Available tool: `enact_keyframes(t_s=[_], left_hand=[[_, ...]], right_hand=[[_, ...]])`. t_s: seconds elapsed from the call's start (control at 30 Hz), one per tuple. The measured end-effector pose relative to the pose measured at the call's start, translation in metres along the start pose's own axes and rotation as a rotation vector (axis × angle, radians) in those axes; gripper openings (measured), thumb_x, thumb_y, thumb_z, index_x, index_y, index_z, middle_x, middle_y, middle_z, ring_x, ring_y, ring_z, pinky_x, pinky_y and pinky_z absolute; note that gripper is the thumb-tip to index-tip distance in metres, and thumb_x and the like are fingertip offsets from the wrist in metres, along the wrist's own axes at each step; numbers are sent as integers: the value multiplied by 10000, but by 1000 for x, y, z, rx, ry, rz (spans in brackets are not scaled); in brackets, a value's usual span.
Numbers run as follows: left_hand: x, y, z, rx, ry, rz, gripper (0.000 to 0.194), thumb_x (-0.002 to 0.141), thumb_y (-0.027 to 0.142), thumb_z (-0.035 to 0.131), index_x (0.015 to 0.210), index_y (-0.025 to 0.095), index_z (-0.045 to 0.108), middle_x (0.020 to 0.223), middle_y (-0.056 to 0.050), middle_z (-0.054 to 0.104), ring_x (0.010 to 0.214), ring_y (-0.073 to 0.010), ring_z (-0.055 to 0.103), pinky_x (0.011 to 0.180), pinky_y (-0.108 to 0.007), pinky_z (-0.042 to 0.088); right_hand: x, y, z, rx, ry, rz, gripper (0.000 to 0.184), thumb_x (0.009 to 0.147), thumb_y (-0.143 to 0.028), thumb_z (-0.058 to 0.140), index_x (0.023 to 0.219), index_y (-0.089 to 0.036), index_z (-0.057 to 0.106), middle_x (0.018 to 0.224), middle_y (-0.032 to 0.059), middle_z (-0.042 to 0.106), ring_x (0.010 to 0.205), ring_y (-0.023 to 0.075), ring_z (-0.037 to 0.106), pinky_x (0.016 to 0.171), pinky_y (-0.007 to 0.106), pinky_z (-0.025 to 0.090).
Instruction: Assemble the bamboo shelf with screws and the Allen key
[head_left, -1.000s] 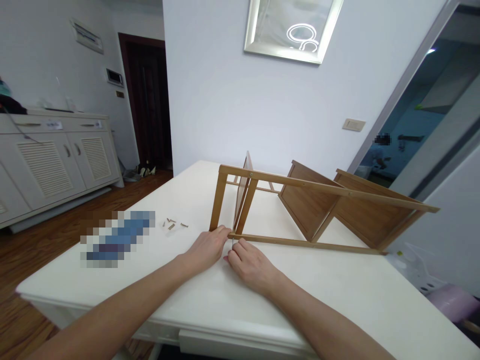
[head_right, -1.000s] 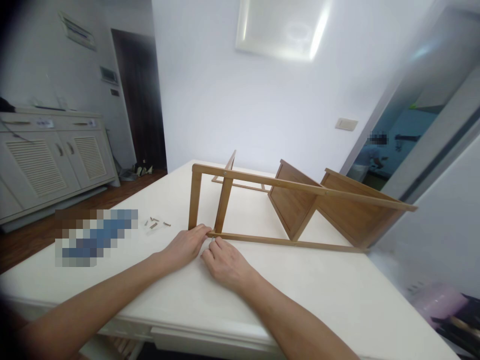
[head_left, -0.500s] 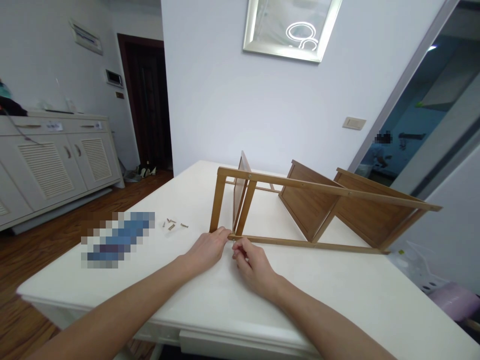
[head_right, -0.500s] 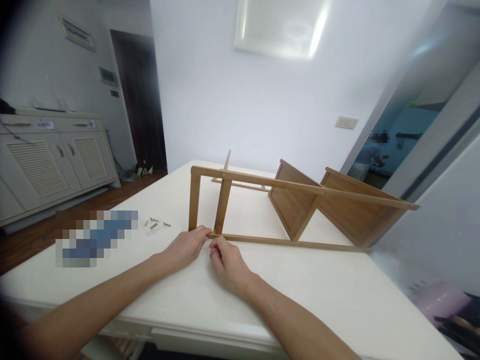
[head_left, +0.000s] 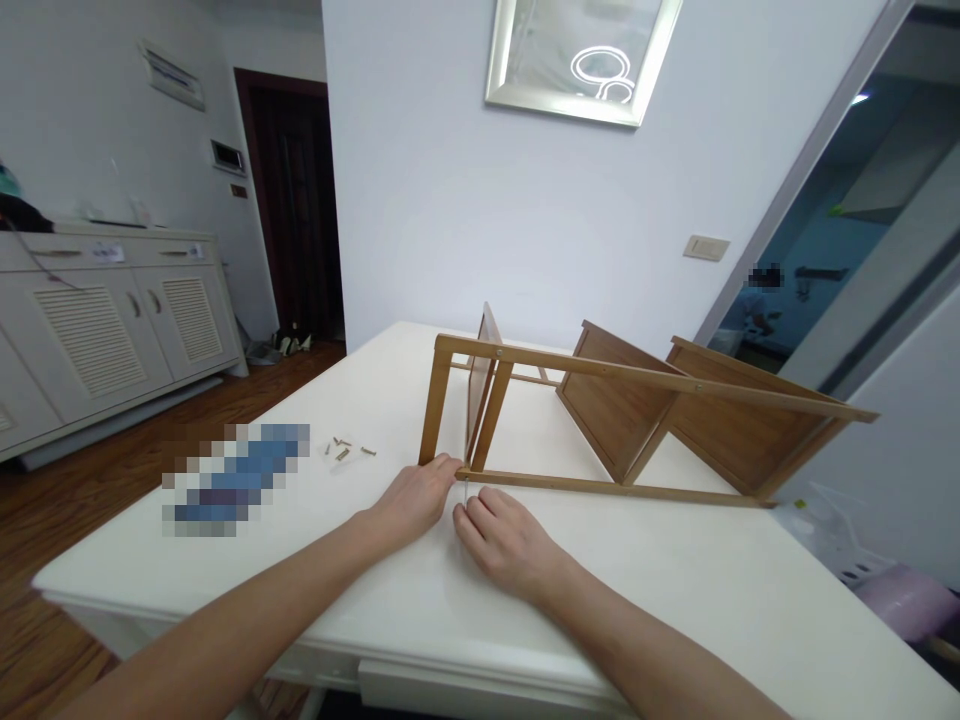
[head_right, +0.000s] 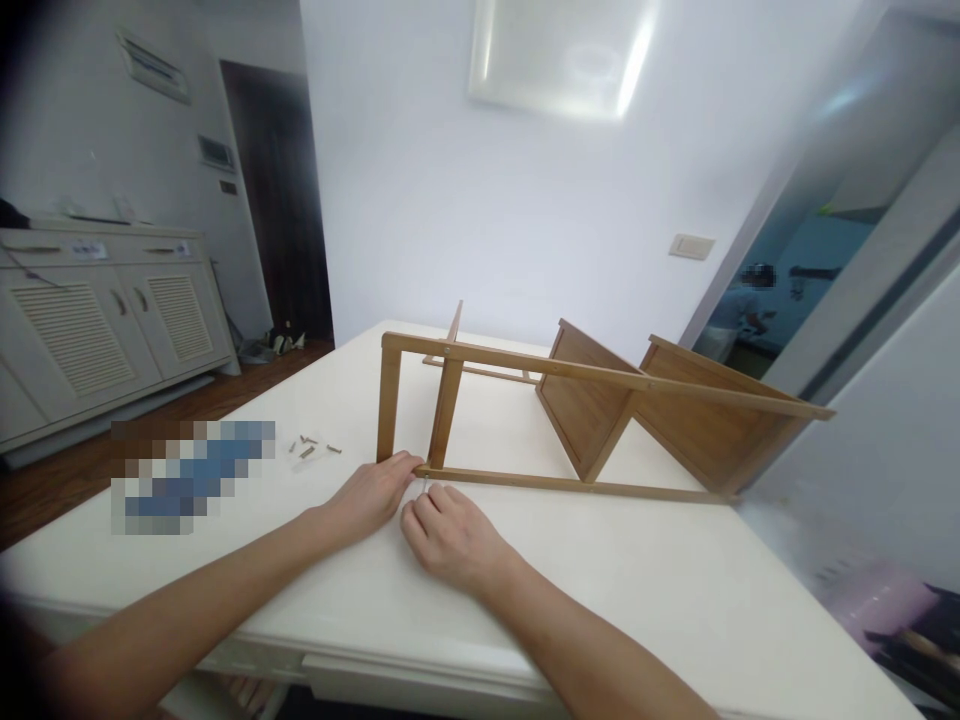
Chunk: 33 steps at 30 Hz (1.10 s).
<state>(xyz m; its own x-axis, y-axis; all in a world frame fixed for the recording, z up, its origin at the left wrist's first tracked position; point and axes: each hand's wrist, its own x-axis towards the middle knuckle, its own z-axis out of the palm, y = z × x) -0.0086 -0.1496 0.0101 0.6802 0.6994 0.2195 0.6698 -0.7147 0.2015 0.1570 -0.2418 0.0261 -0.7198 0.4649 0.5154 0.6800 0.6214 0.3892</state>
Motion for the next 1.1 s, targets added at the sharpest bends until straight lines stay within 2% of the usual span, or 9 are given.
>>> enact_keyframes(t_s=[0.13,0.27,0.33,0.47,0.63,0.73,0.8,0.93,1.1], left_hand=[[1,0,2,2,5,20,357,896,133,367,1221,186,503,1110,-96,607,948,-222,630,746,-316,475],[-1,2,-1,-22,10,37,341,926,149,324,1206,192,513,1107,-87,612,920,-216,638,727,-315,471],[-2,2,-2,-27,16,35,333,935,158,313,1192,190,522,1098,-84,616,918,-215,639,727,-315,470],[-2,1,-1,-31,29,26,342,937,149,308,1206,186,515,1109,-85,618,948,-213,635,751,-315,473],[-1,0,-1,-26,32,23,346,937,147,306,1206,182,519,1116,-89,621,949,-212,636,760,-318,479],[-1,1,-2,-22,15,33,357,922,143,324,1229,171,505,1115,-94,620,937,-220,638,745,-327,486],[-1,3,-3,-23,0,40,363,917,146,333,1239,165,499,1119,-98,619,939,-226,640,746,-334,489],[-1,3,-2,-32,-13,35,351,924,157,327,1220,180,515,1129,-94,619,941,-223,642,751,-328,488],[0,-1,1,-31,22,21,360,912,154,344,1230,183,510,1144,-91,618,959,-224,635,765,-326,483]], right_hand=[[0,-5,5,-5,-50,89,196,900,-45,381,857,-169,526,706,48,514,645,179,449,561,318,329],[-3,-6,17,187,-44,284,146,920,-85,380,862,-184,471,703,21,528,624,156,462,557,276,334],[-5,-5,22,268,-22,331,117,940,-119,382,907,-185,474,685,2,530,617,145,470,566,258,340],[-10,-2,23,247,-41,268,133,928,-98,390,919,-185,491,688,16,563,652,160,495,582,268,347],[-7,-2,14,38,-124,141,177,838,-20,409,864,-153,523,661,51,554,638,187,476,590,314,356],[-2,-6,11,-83,-159,96,234,845,-29,403,1026,-89,538,668,72,573,617,197,485,578,336,360],[0,-9,13,-85,-221,129,271,850,-36,409,1099,-72,509,675,74,584,618,198,507,569,331,368],[-1,-9,20,95,-357,320,251,858,-48,404,1093,-109,467,703,46,596,635,188,544,575,300,395],[-5,1,22,496,-256,403,165,931,-121,355,1035,-160,477,861,67,616,780,176,583,696,301,465]])
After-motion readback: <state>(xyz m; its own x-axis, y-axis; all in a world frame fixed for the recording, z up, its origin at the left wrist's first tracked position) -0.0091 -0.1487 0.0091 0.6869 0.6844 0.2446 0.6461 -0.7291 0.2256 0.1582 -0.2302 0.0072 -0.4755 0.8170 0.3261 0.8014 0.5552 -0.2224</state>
